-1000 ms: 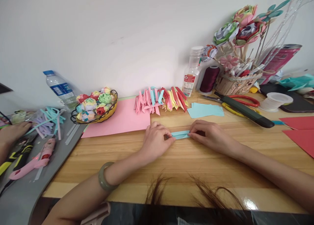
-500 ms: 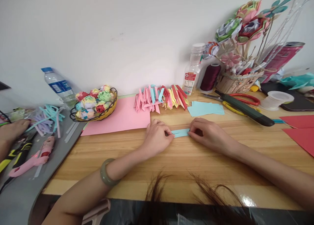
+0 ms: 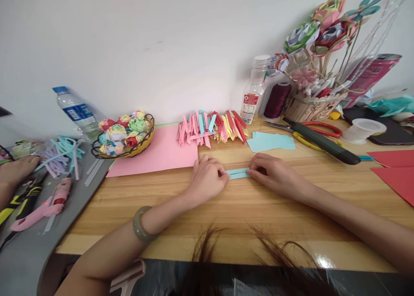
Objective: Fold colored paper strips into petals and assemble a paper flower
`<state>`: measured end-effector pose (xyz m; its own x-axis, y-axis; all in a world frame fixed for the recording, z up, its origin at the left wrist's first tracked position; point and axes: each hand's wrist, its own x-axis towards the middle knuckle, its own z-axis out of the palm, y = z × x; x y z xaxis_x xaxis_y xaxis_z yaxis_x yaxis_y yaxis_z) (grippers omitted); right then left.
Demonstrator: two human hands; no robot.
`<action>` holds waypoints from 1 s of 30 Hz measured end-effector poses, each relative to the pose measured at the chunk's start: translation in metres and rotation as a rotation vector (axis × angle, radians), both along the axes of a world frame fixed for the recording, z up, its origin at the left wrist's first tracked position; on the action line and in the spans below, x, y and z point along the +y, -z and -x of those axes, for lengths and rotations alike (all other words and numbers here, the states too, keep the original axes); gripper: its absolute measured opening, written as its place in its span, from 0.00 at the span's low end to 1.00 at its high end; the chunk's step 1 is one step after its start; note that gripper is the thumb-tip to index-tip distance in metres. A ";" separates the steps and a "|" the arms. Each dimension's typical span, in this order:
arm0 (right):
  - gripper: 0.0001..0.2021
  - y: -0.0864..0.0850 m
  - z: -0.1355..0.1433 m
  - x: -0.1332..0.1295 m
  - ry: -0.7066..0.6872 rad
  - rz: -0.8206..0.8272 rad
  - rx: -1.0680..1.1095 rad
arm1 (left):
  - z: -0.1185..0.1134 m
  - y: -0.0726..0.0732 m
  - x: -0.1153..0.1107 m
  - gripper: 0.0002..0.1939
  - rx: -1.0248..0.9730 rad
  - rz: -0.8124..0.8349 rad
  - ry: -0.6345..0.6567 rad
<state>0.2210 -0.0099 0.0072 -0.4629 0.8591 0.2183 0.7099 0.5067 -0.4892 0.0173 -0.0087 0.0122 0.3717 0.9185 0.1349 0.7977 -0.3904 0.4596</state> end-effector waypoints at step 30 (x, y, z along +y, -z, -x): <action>0.07 0.004 -0.019 -0.005 0.000 -0.237 -0.153 | 0.008 0.008 -0.001 0.10 0.149 -0.322 0.247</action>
<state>0.2399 -0.0149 0.0029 -0.5056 0.7926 0.3407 0.7663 0.5940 -0.2448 0.0094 -0.0097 0.0039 0.6125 0.7188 0.3288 0.7103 -0.6830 0.1700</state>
